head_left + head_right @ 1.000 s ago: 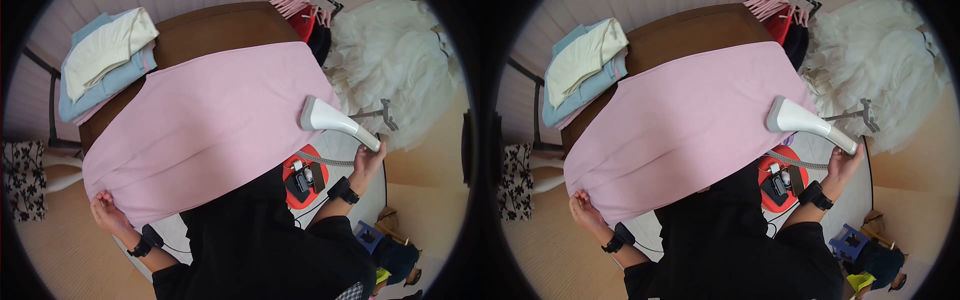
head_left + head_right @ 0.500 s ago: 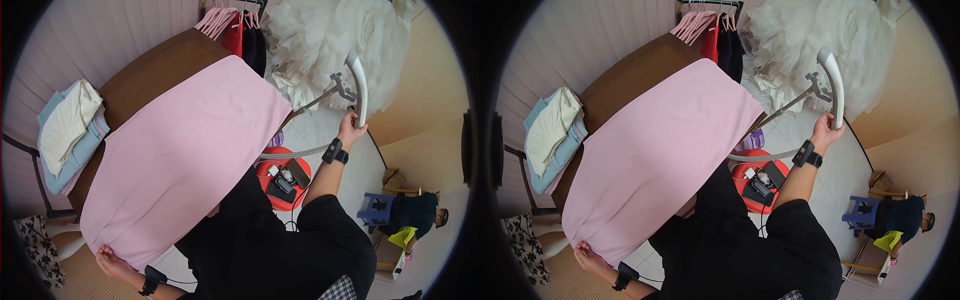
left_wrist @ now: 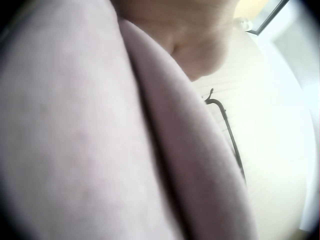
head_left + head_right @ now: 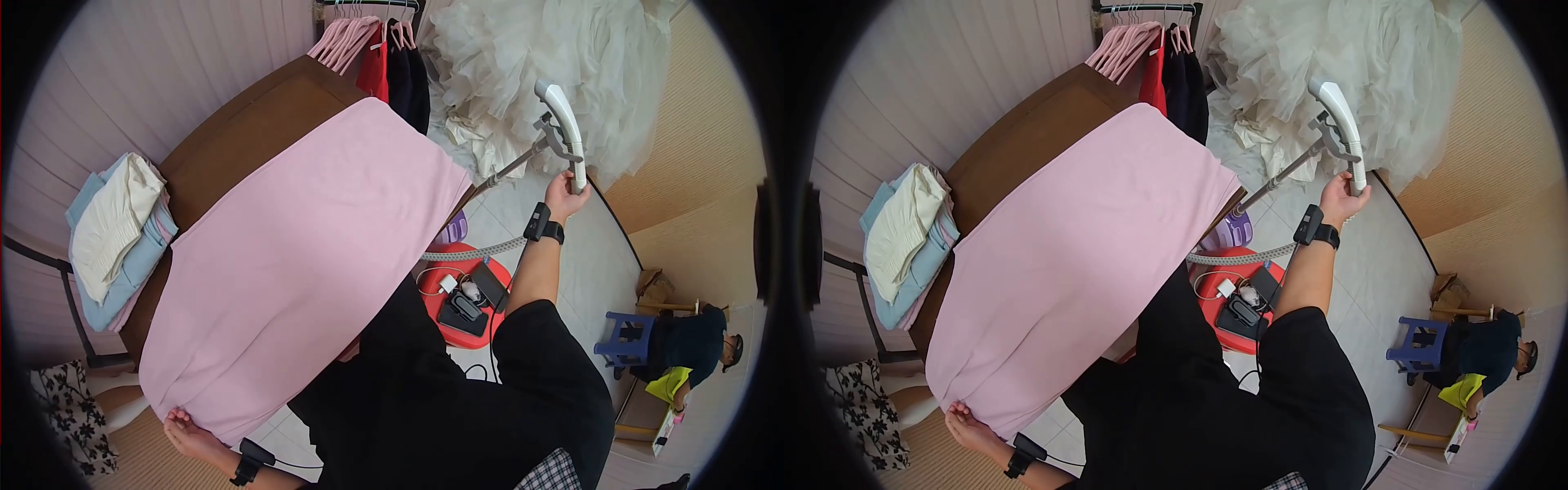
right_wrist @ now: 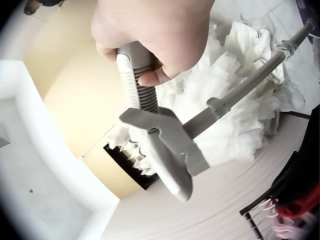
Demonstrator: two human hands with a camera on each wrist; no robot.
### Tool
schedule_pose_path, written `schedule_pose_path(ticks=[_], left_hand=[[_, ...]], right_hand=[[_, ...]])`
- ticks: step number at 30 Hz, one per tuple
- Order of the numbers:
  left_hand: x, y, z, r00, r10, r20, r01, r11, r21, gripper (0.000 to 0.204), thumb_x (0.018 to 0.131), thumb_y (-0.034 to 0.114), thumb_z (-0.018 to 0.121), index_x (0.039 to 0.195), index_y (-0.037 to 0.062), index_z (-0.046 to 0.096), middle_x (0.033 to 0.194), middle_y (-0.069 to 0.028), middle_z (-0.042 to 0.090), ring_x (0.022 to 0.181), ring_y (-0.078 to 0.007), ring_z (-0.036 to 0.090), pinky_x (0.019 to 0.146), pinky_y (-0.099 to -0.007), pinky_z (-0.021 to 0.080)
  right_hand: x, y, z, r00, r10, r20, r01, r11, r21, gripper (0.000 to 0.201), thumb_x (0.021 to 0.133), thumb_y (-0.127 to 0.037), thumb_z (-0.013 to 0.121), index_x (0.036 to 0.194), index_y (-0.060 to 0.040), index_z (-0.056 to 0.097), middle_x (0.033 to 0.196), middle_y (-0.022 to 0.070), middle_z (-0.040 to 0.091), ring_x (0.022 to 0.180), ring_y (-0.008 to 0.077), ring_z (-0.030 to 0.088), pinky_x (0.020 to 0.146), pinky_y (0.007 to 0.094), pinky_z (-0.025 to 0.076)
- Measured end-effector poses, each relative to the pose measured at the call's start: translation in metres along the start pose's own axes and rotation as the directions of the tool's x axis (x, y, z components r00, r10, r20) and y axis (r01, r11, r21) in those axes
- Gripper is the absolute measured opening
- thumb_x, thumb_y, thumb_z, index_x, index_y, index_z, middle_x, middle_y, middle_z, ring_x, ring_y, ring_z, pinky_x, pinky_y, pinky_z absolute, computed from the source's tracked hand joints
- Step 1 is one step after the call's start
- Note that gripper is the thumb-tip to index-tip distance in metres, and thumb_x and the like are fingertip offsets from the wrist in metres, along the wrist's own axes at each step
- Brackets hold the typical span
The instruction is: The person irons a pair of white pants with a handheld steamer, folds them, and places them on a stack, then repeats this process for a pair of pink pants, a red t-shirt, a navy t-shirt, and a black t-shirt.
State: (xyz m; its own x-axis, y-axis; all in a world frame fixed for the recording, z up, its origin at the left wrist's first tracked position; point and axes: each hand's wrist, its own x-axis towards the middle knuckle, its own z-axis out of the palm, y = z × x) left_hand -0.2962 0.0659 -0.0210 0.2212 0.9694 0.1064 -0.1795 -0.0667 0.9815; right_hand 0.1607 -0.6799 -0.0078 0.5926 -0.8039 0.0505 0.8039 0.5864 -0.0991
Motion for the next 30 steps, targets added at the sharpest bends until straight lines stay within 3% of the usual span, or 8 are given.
schedule_pose_path(ticks=[7,9,15,18,20,24,26,30], left_hand=[[-0.007,0.005,0.01,0.998,0.049,-0.034,-0.045,0.994,0.103,0.022,0.1,0.015,0.048,0.101,-0.0056,0.057,0.095,-0.0114,0.059,0.08,-0.0154,0.053,0.075,-0.0278,0.046],[-0.006,0.004,0.01,0.998,0.041,-0.048,-0.036,0.994,0.1,0.021,0.1,0.014,0.048,0.1,-0.0053,0.057,0.094,-0.0115,0.059,0.079,-0.0156,0.054,0.075,-0.0284,0.047],[-0.005,0.002,0.006,0.997,0.076,-0.012,-0.075,0.996,0.058,0.02,0.1,0.012,0.048,0.096,-0.0051,0.058,0.092,-0.0126,0.062,0.08,-0.0161,0.056,0.076,-0.0293,0.048],[-0.008,0.004,0.008,0.998,0.058,-0.04,-0.057,0.998,0.037,0.02,0.101,0.012,0.048,0.095,-0.0043,0.058,0.092,-0.0128,0.062,0.079,-0.0164,0.056,0.075,-0.029,0.048],[-0.01,0.006,0.012,0.999,0.036,-0.035,-0.037,0.999,-0.019,0.018,0.101,0.011,0.049,0.095,-0.0033,0.059,0.093,-0.0129,0.063,0.078,-0.0166,0.057,0.074,-0.0284,0.048],[-0.011,0.005,0.015,0.996,0.058,-0.067,-0.059,0.998,-0.017,0.017,0.1,0.01,0.049,0.094,-0.0026,0.059,0.093,-0.0126,0.064,0.077,-0.0158,0.058,0.072,-0.0272,0.048],[-0.011,0.008,0.015,1.0,0.027,-0.014,-0.027,1.0,-0.005,0.017,0.101,0.009,0.049,0.093,-0.0024,0.059,0.093,-0.0123,0.064,0.076,-0.015,0.059,0.072,-0.0263,0.047],[-0.011,0.008,0.016,0.999,0.043,-0.003,-0.043,0.999,-0.031,0.017,0.101,0.009,0.049,0.092,-0.0022,0.059,0.094,-0.0123,0.065,0.076,-0.0142,0.059,0.071,-0.0256,0.047]], right_hand=[[-0.019,0.025,-0.062,0.99,0.089,-0.113,-0.086,0.996,0.029,0.051,0.083,-0.032,0.062,0.112,0.0084,0.053,0.103,0.0202,0.06,0.099,0.0335,0.06,0.081,0.0409,0.051],[-0.026,0.019,-0.097,0.946,0.318,-0.064,-0.315,0.947,0.053,0.053,0.08,-0.033,0.064,0.11,0.0086,0.051,0.102,0.019,0.057,0.092,0.0313,0.058,0.08,0.04,0.048],[-0.068,0.031,-0.118,0.846,0.505,-0.17,-0.498,0.863,0.086,0.058,0.086,-0.04,0.062,0.114,0.0088,0.045,0.102,0.0169,0.049,0.084,0.0259,0.049,0.078,0.0385,0.043],[-0.079,0.03,-0.136,0.794,0.588,-0.153,-0.604,0.791,-0.095,0.035,0.095,-0.031,0.055,0.101,0.0031,0.051,0.089,0.0122,0.052,0.079,0.0226,0.047,0.072,0.035,0.041],[-0.104,0.027,-0.122,0.715,0.688,-0.126,-0.688,0.659,-0.304,0.025,0.094,-0.025,0.056,0.09,-0.0008,0.052,0.081,0.0093,0.052,0.074,0.0198,0.046,0.067,0.033,0.039],[-0.176,0.037,-0.042,0.759,0.649,-0.052,-0.596,0.662,-0.455,0.014,0.094,-0.014,0.054,0.085,-0.0031,0.053,0.08,0.0055,0.051,0.068,0.0153,0.043,0.061,0.0297,0.037],[-0.199,0.047,-0.01,0.614,0.784,0.091,-0.659,0.573,-0.487,0.012,0.094,-0.013,0.054,0.091,-0.0016,0.056,0.083,0.0053,0.052,0.072,0.0147,0.046,0.062,0.0277,0.038],[-0.269,0.078,0.046,0.526,0.848,0.054,-0.497,0.359,-0.79,0.013,0.096,-0.012,0.055,0.099,0.0005,0.058,0.086,0.0057,0.056,0.075,0.0136,0.051,0.065,0.0264,0.041]])
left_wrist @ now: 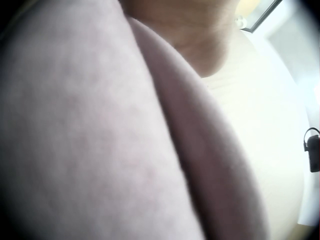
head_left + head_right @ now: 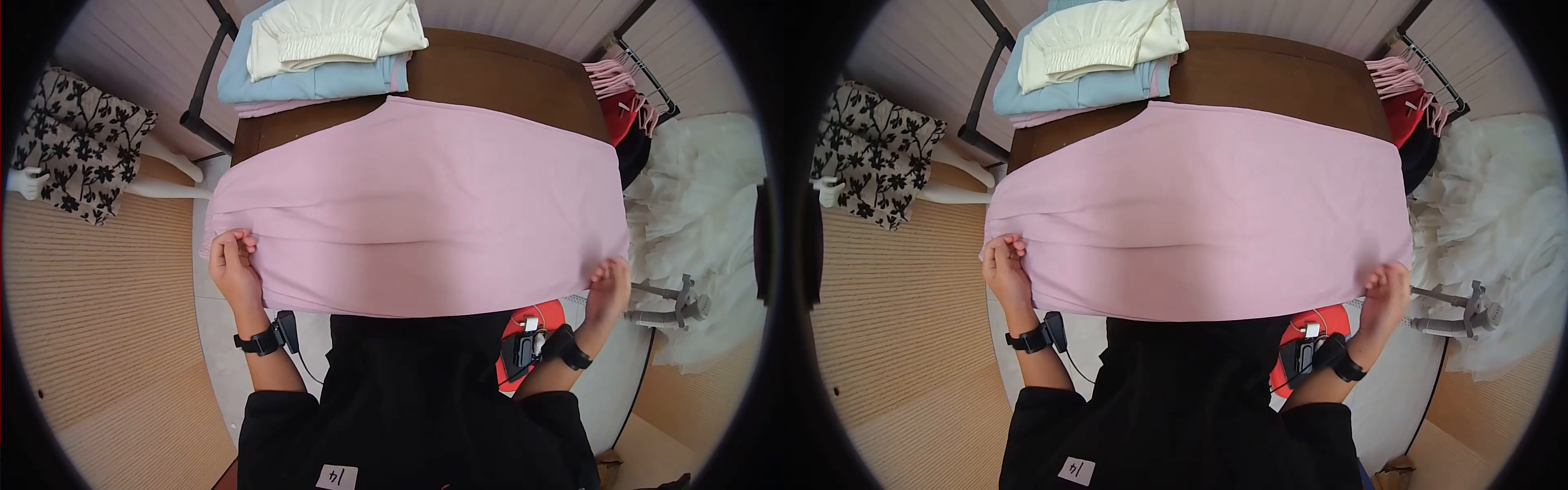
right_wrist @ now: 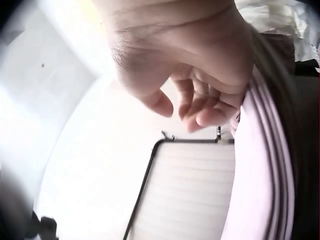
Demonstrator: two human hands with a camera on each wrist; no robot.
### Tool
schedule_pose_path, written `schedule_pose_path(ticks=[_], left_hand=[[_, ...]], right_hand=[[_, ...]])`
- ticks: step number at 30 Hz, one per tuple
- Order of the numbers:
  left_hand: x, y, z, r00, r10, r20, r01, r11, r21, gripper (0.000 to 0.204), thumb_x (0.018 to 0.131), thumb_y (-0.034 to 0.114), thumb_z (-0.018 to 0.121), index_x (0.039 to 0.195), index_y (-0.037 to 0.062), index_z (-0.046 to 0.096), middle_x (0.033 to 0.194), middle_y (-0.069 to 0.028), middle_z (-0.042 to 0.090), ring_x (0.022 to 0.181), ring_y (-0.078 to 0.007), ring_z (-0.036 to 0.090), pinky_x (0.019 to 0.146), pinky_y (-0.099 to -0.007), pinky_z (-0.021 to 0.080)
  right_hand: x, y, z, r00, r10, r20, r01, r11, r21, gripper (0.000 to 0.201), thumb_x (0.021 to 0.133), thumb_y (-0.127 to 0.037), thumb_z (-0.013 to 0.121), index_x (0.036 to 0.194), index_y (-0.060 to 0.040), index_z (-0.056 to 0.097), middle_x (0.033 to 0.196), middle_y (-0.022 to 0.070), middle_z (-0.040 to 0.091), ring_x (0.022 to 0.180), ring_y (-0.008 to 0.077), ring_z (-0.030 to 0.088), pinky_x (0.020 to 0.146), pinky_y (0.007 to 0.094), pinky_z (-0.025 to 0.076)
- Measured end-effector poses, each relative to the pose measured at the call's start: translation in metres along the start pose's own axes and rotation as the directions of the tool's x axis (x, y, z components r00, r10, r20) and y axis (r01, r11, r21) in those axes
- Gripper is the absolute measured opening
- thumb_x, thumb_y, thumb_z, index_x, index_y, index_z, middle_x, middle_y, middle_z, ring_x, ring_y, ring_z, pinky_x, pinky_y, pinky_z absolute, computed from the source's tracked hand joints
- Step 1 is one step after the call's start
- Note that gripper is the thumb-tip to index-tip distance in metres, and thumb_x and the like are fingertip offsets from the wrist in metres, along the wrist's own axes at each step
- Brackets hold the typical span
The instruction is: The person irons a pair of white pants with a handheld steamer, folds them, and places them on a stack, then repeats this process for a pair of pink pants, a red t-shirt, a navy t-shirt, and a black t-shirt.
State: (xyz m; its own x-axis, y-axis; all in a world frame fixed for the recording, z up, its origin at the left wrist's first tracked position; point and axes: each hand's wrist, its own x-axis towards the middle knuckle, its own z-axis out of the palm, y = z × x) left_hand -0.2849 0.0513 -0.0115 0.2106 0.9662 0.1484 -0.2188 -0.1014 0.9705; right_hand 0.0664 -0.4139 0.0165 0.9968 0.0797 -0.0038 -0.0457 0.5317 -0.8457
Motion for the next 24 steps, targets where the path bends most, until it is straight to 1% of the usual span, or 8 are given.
schedule_pose_path(ticks=[2,5,6,10,14,19,21,24], left_hand=[[0.0,0.0,0.001,1.0,0.001,0.006,-0.001,1.0,-0.006,0.017,0.1,0.008,0.049,0.093,-0.0019,0.059,0.094,-0.0119,0.065,0.076,-0.0141,0.059,0.071,-0.0257,0.047],[-0.002,0.01,0.001,0.996,-0.076,0.035,0.075,0.997,0.023,0.014,0.099,0.008,0.05,0.095,-0.0012,0.06,0.094,-0.011,0.065,0.078,-0.0137,0.059,0.072,-0.0257,0.047],[-0.001,0.017,0.004,0.985,-0.162,0.058,0.159,0.986,0.056,0.013,0.098,0.008,0.052,0.096,-0.0008,0.061,0.094,-0.0105,0.065,0.079,-0.0135,0.059,0.073,-0.0255,0.047],[-0.005,0.089,0.063,0.928,-0.211,0.308,0.096,0.932,0.349,0.014,0.096,0.007,0.054,0.105,-0.0001,0.062,0.096,-0.0093,0.065,0.083,-0.0125,0.06,0.075,-0.0247,0.047],[0.006,0.115,0.153,0.675,-0.314,0.667,0.013,0.91,0.415,0.033,0.092,0.008,0.058,0.124,-0.0016,0.056,0.099,-0.0097,0.066,0.08,-0.0125,0.062,0.067,-0.0239,0.048],[0.047,0.009,0.234,0.736,-0.426,0.526,0.199,0.879,0.433,0.054,0.089,0.009,0.06,0.136,-0.0074,0.043,0.101,-0.0147,0.064,0.069,-0.0155,0.063,0.057,-0.0282,0.051],[0.056,-0.016,0.248,0.785,-0.489,0.38,0.371,0.863,0.343,0.059,0.087,0.007,0.059,0.138,-0.0119,0.037,0.115,-0.0205,0.06,0.066,-0.0181,0.064,0.053,-0.0286,0.051],[0.06,-0.03,0.257,0.77,-0.439,0.463,0.399,0.898,0.188,0.061,0.087,0.004,0.058,0.139,-0.0131,0.033,0.125,-0.0233,0.053,0.068,-0.0194,0.065,0.052,-0.0276,0.051]], right_hand=[[-0.005,0.005,0.035,0.977,0.163,0.134,-0.089,0.894,-0.439,0.015,0.096,-0.009,0.056,0.106,0.002,0.06,0.09,0.0068,0.06,0.076,0.0132,0.055,0.067,0.0255,0.045],[0.003,0.026,0.033,0.924,0.294,0.244,-0.069,0.757,-0.65,0.015,0.097,-0.007,0.055,0.107,0.0033,0.06,0.091,0.0079,0.062,0.074,0.0126,0.057,0.067,0.0239,0.047],[0.005,0.029,0.034,0.925,0.29,0.245,-0.067,0.76,-0.646,0.015,0.097,-0.007,0.055,0.107,0.0033,0.06,0.091,0.0079,0.062,0.074,0.0126,0.057,0.067,0.0239,0.047],[0.004,0.026,0.03,0.953,0.263,0.147,-0.156,0.849,-0.505,0.016,0.098,-0.007,0.054,0.109,0.0036,0.059,0.093,0.0095,0.064,0.075,0.0126,0.059,0.067,0.0228,0.048],[0.009,0.023,0.027,0.939,0.3,0.165,-0.207,0.88,-0.427,0.016,0.099,-0.007,0.053,0.109,0.0033,0.059,0.094,0.0106,0.064,0.075,0.0132,0.061,0.067,0.0231,0.05],[0.008,0.025,0.024,0.945,0.294,0.146,-0.213,0.887,-0.409,0.015,0.099,-0.006,0.052,0.109,0.0033,0.059,0.094,0.0106,0.065,0.075,0.0134,0.062,0.066,0.0227,0.051],[0.008,0.024,0.025,0.942,0.302,0.145,-0.224,0.889,-0.4,0.015,0.099,-0.006,0.052,0.109,0.0036,0.058,0.094,0.0108,0.065,0.075,0.0139,0.062,0.066,0.0229,0.051],[0.006,0.022,0.024,0.942,0.3,0.154,-0.212,0.882,-0.42,0.016,0.098,-0.006,0.051,0.109,0.0032,0.058,0.094,0.0105,0.065,0.075,0.0133,0.061,0.066,0.0226,0.05]])
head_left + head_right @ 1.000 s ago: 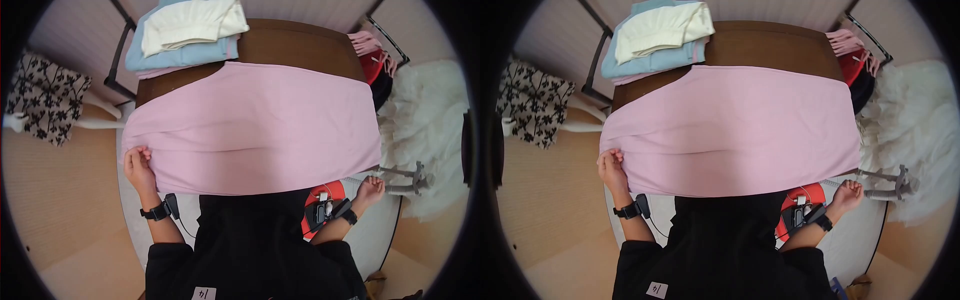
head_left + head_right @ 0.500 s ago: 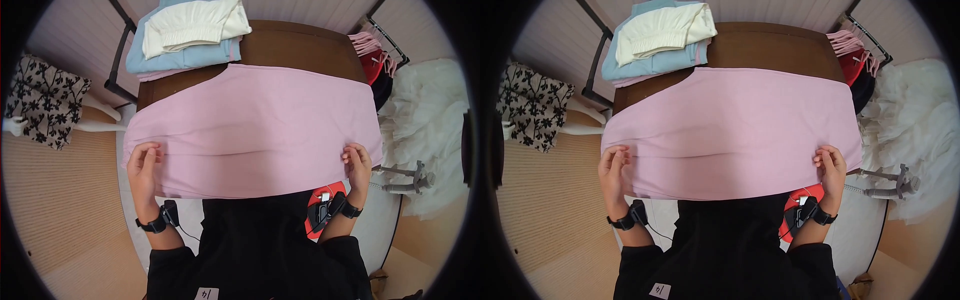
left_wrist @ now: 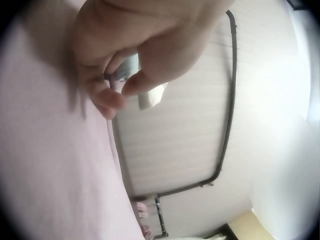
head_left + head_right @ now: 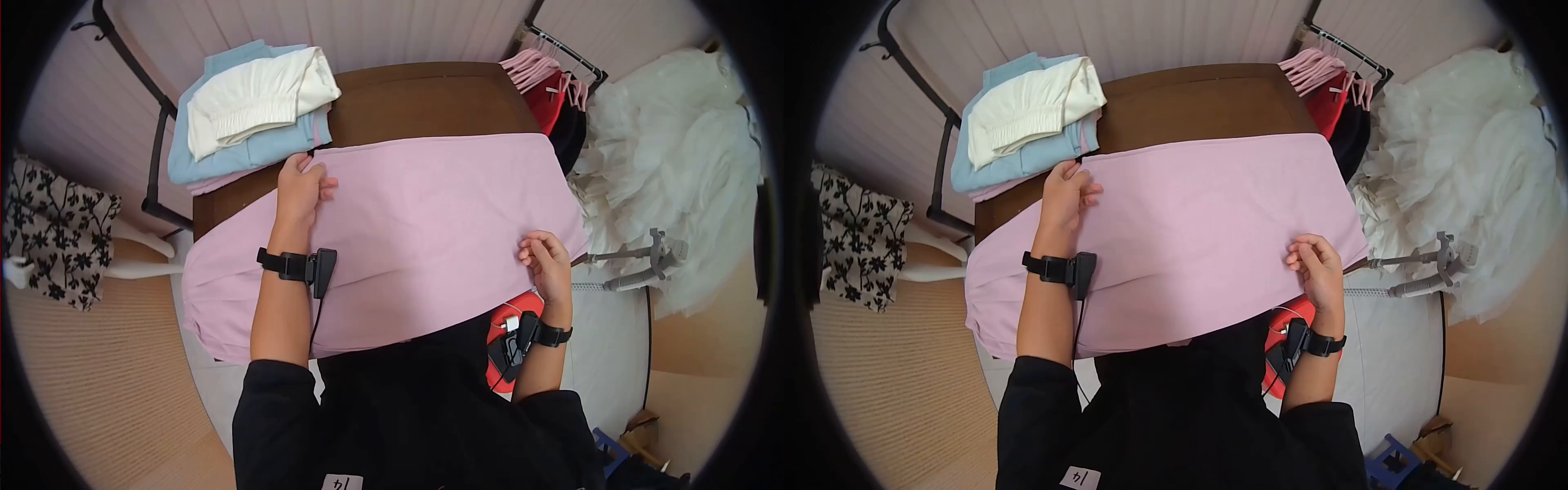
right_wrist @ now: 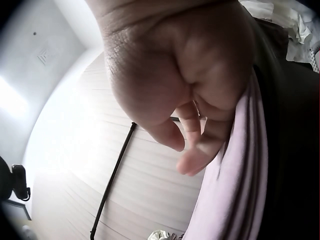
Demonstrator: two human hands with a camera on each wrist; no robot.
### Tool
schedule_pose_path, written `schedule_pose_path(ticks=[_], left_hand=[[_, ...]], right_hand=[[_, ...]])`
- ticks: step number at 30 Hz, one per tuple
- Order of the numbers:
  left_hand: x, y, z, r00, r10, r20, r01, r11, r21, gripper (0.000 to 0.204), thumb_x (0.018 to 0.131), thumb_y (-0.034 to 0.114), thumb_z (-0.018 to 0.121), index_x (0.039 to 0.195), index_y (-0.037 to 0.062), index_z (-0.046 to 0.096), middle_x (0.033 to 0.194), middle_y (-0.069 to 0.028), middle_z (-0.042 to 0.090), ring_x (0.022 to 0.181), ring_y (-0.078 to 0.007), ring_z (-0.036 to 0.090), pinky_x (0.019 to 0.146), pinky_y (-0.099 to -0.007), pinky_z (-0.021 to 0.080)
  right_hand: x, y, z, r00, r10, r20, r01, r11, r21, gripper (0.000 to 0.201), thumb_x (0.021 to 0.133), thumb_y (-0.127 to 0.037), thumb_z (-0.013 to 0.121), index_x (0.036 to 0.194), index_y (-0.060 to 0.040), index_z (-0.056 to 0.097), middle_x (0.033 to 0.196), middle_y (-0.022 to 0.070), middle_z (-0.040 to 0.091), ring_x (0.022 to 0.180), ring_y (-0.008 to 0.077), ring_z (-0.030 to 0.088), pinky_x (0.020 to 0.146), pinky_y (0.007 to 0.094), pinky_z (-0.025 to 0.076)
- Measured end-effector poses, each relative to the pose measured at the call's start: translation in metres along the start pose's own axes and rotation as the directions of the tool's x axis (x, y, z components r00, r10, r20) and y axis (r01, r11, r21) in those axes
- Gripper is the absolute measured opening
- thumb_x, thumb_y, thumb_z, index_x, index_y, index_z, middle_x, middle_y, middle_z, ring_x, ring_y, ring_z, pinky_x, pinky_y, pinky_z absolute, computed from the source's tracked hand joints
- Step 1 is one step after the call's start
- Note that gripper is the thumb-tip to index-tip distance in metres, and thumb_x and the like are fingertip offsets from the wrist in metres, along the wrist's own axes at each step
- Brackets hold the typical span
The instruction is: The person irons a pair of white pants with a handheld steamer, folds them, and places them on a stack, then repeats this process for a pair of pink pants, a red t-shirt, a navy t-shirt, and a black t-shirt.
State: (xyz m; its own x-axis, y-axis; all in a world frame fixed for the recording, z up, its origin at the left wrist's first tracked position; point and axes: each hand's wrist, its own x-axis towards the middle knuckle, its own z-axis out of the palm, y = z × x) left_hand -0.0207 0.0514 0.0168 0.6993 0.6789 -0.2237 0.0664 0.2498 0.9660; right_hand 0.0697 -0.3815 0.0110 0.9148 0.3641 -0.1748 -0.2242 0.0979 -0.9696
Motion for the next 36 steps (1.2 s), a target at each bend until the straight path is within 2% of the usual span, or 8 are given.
schedule_pose_path(ticks=[8,11,15,20,24,27,33,36], left_hand=[[-0.013,-0.002,-0.008,0.995,0.054,0.08,-0.05,0.997,-0.055,0.039,0.085,-0.003,0.058,0.123,-0.0101,0.052,0.103,-0.0168,0.062,0.065,-0.015,0.062,0.056,-0.0257,0.051],[-0.025,0.007,-0.02,0.956,0.071,0.285,-0.1,0.991,0.087,0.013,0.083,-0.002,0.06,0.094,-0.0072,0.066,0.075,-0.0067,0.062,0.062,-0.0117,0.06,0.057,-0.0231,0.049],[-0.036,0.019,-0.037,0.905,0.096,0.413,-0.199,0.957,0.212,0.012,0.085,0.002,0.061,0.094,-0.0043,0.065,0.072,-0.0051,0.061,0.06,-0.0112,0.059,0.055,-0.0226,0.048],[-0.039,0.025,-0.038,0.881,-0.168,0.442,-0.035,0.91,0.414,0.011,0.087,0.009,0.063,0.093,-0.0005,0.065,0.072,-0.004,0.06,0.056,-0.0095,0.058,0.048,-0.0232,0.045],[-0.029,0.011,-0.028,0.93,-0.045,0.365,-0.04,0.974,0.221,0.013,0.089,0.008,0.061,0.098,0.0,0.065,0.078,-0.0039,0.063,0.055,-0.0089,0.058,0.044,-0.0216,0.043],[-0.035,0.011,-0.02,0.961,0.039,0.274,-0.121,0.95,0.289,0.018,0.088,0.007,0.062,0.105,0.0007,0.063,0.087,-0.0049,0.063,0.054,-0.0085,0.057,0.042,-0.0217,0.042],[-0.034,0.004,-0.019,0.945,0.221,0.24,-0.298,0.882,0.364,0.035,0.081,-0.001,0.065,0.116,-0.0011,0.058,0.101,-0.0081,0.062,0.053,-0.0097,0.057,0.044,-0.0251,0.046],[-0.031,0.003,-0.024,0.935,0.231,0.27,-0.326,0.86,0.393,0.037,0.08,-0.003,0.065,0.116,-0.0015,0.057,0.102,-0.0088,0.062,0.055,-0.0104,0.057,0.048,-0.0251,0.047]], right_hand=[[0.001,0.0,-0.002,0.999,-0.003,0.032,0.002,0.999,0.034,0.017,0.099,-0.006,0.05,0.11,0.004,0.058,0.094,0.0105,0.065,0.076,0.0142,0.063,0.066,0.0232,0.051],[0.0,-0.001,-0.001,1.0,-0.001,0.029,0.0,0.999,0.039,0.017,0.099,-0.006,0.051,0.11,0.004,0.058,0.094,0.0105,0.065,0.076,0.0141,0.063,0.066,0.023,0.051],[0.002,-0.008,0.003,0.998,0.052,0.04,-0.051,0.998,-0.022,0.017,0.099,-0.008,0.052,0.11,0.0038,0.058,0.094,0.0104,0.065,0.077,0.0148,0.063,0.067,0.0244,0.052],[0.02,-0.046,0.017,0.974,0.151,0.17,-0.091,0.944,-0.317,0.018,0.098,-0.012,0.056,0.11,0.0024,0.059,0.093,0.0082,0.064,0.079,0.0139,0.062,0.069,0.0255,0.051],[0.077,-0.073,0.031,0.959,-0.012,0.285,0.197,0.749,-0.633,0.021,0.092,-0.008,0.059,0.112,-0.0015,0.061,0.099,0.0048,0.065,0.085,0.0115,0.061,0.073,0.0264,0.05],[0.145,-0.07,0.023,0.894,-0.256,0.367,0.438,0.332,-0.836,0.035,0.083,-0.003,0.061,0.118,-0.0011,0.06,0.111,0.0089,0.065,0.1,0.02,0.063,0.082,0.0307,0.052],[0.216,-0.078,0.053,0.784,-0.166,0.598,0.618,0.116,-0.777,0.05,0.072,0.002,0.061,0.123,-0.0015,0.058,0.124,0.0149,0.061,0.118,0.0308,0.057,0.1,0.0355,0.045],[0.213,-0.071,0.093,0.755,-0.046,0.654,0.652,0.158,-0.742,0.055,0.071,0.001,0.062,0.126,-0.0011,0.057,0.127,0.0163,0.06,0.122,0.0304,0.054,0.105,0.0342,0.04]])
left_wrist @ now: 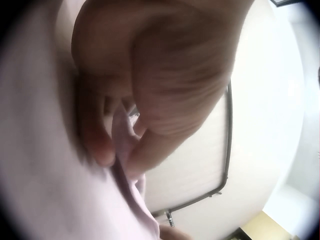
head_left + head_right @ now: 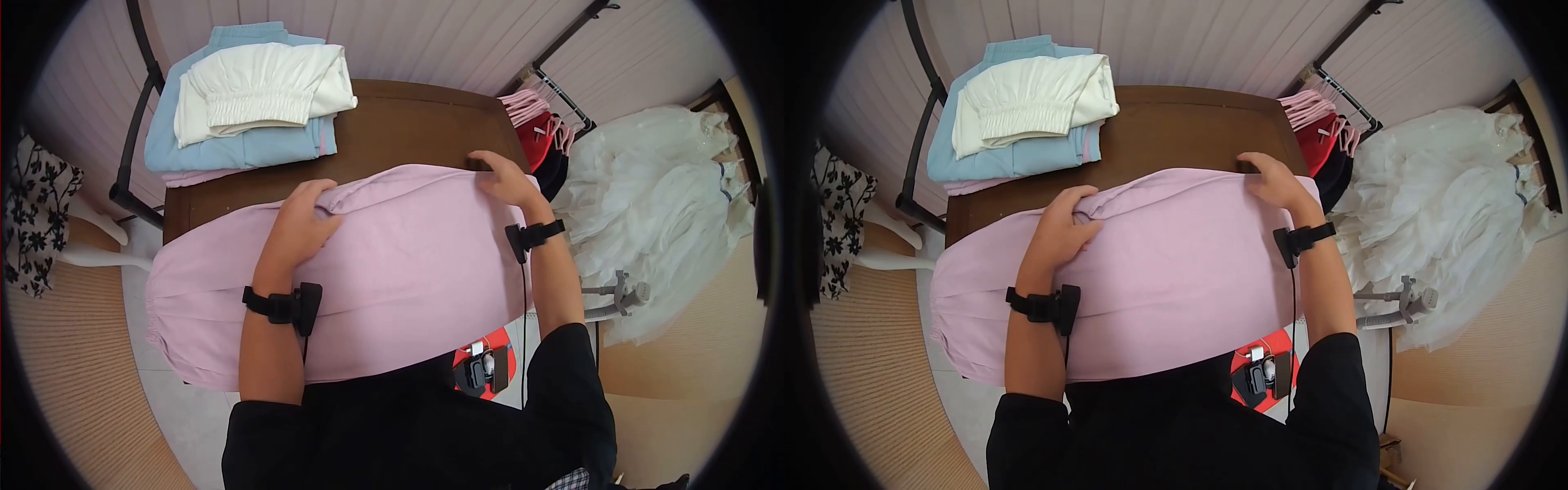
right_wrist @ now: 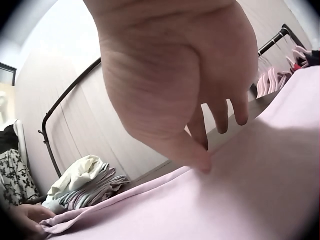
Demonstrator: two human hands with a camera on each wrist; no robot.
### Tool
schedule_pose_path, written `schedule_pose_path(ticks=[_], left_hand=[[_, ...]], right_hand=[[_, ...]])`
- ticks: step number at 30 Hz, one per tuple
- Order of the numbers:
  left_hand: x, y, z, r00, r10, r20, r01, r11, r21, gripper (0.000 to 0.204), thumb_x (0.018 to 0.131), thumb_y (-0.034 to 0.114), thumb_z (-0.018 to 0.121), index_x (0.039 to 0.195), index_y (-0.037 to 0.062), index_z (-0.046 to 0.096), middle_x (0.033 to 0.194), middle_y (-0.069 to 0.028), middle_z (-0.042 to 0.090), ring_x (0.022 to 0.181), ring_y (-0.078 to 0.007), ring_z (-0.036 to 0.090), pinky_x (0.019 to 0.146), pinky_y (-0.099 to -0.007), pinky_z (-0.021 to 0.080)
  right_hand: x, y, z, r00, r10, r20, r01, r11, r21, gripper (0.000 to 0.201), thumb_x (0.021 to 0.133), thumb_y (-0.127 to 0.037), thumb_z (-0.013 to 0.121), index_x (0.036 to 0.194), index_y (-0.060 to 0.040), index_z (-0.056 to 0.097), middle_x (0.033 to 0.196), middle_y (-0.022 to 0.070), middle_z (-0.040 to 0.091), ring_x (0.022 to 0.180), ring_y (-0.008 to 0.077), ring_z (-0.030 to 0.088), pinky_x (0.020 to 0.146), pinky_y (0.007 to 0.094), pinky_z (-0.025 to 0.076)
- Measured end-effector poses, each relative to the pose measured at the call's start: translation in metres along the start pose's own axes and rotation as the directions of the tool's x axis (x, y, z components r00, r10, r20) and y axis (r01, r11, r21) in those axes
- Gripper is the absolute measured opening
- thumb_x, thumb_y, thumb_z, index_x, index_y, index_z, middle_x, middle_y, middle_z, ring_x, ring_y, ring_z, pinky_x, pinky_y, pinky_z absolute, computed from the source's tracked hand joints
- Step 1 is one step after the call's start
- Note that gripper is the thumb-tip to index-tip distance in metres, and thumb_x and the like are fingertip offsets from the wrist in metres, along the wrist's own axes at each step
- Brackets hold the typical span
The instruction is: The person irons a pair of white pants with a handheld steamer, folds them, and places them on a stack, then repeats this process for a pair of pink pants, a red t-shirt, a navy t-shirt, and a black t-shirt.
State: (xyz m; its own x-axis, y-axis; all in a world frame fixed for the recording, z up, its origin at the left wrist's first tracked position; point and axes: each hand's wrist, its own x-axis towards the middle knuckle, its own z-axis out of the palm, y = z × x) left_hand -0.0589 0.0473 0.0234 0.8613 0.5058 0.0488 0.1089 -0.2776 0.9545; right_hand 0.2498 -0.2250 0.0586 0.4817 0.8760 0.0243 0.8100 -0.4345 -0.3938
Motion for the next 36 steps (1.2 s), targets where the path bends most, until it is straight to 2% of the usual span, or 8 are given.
schedule_pose_path(ticks=[6,8,11,17,22,27,29,36], left_hand=[[0.005,-0.014,0.0,0.971,0.225,0.086,-0.23,0.971,0.057,0.024,0.08,-0.008,0.058,0.104,-0.0054,0.06,0.106,-0.0093,0.06,0.061,-0.011,0.059,0.057,-0.0246,0.05],[0.004,-0.008,0.0,0.997,0.073,0.009,-0.068,0.965,-0.252,0.017,0.081,-0.009,0.053,0.095,-0.0057,0.061,0.101,-0.0091,0.062,0.063,-0.0115,0.06,0.057,-0.0241,0.049],[0.005,-0.001,-0.009,0.998,0.029,0.054,-0.01,0.945,-0.328,0.014,0.079,-0.008,0.052,0.089,-0.0036,0.06,0.079,-0.0068,0.062,0.063,-0.0096,0.059,0.054,-0.0231,0.046],[0.004,0.001,-0.019,0.999,0.044,0.03,-0.025,0.891,-0.454,0.008,0.081,-0.007,0.055,0.084,-0.0022,0.06,0.085,-0.0079,0.062,0.065,-0.0115,0.061,0.056,-0.0221,0.047],[0.005,-0.002,-0.02,1.0,0.016,0.005,-0.012,0.875,-0.483,0.007,0.082,-0.007,0.056,0.084,-0.002,0.061,0.085,-0.0083,0.062,0.065,-0.0125,0.061,0.056,-0.0224,0.047],[0.007,0.0,-0.012,0.998,-0.039,-0.047,0.01,0.87,-0.493,0.011,0.078,-0.009,0.052,0.082,-0.0035,0.06,0.08,-0.0073,0.063,0.068,-0.0108,0.06,0.061,-0.0225,0.049],[0.011,-0.011,-0.009,0.987,0.102,-0.126,-0.143,0.91,-0.388,0.012,0.077,-0.011,0.051,0.081,-0.0045,0.059,0.085,-0.0081,0.064,0.076,-0.0116,0.06,0.069,-0.0232,0.049],[0.013,-0.025,-0.015,0.993,-0.013,-0.119,-0.023,0.955,-0.295,0.013,0.08,-0.009,0.049,0.076,-0.0018,0.058,0.091,-0.0089,0.063,0.074,-0.0099,0.053,0.066,-0.0209,0.042]], right_hand=[[0.025,-0.035,0.015,0.997,-0.061,0.043,0.06,0.998,0.026,0.049,0.068,-0.004,0.065,0.117,-0.0023,0.061,0.109,0.0167,0.065,0.108,0.0338,0.059,0.094,0.0401,0.047],[0.023,-0.035,0.009,0.996,-0.029,0.084,0.026,0.999,0.027,0.042,0.068,-0.005,0.066,0.11,-0.0023,0.063,0.103,0.0159,0.066,0.105,0.0339,0.06,0.091,0.0415,0.047],[0.019,-0.023,0.002,0.986,-0.065,0.151,0.082,0.991,-0.109,0.028,0.067,-0.008,0.066,0.095,-0.0016,0.064,0.092,0.0158,0.066,0.097,0.0353,0.061,0.084,0.043,0.048],[-0.026,0.039,-0.034,0.973,0.072,0.221,0.0,0.95,-0.313,0.02,0.071,-0.009,0.063,0.088,0.0018,0.061,0.086,0.0234,0.064,0.084,0.0416,0.061,0.074,0.046,0.049],[-0.071,0.093,-0.05,0.965,0.26,-0.03,-0.245,0.857,-0.452,0.017,0.072,-0.002,0.059,0.088,0.0021,0.063,0.087,0.0234,0.067,0.09,0.0417,0.064,0.078,0.0469,0.05],[-0.102,0.113,-0.063,0.939,0.316,-0.138,-0.342,0.805,-0.485,0.011,0.074,-0.003,0.061,0.085,-0.0006,0.058,0.084,0.0204,0.065,0.087,0.0403,0.062,0.075,0.0476,0.049],[-0.109,0.111,-0.065,0.893,0.232,-0.384,-0.412,0.765,-0.495,0.012,0.075,-0.003,0.062,0.084,-0.0034,0.054,0.08,0.0183,0.062,0.084,0.0409,0.061,0.072,0.0491,0.048],[-0.133,0.141,-0.036,0.852,0.286,-0.439,-0.494,0.719,-0.489,0.016,0.075,-0.003,0.061,0.089,-0.0058,0.053,0.082,0.0173,0.062,0.083,0.0411,0.06,0.072,0.0497,0.048]])
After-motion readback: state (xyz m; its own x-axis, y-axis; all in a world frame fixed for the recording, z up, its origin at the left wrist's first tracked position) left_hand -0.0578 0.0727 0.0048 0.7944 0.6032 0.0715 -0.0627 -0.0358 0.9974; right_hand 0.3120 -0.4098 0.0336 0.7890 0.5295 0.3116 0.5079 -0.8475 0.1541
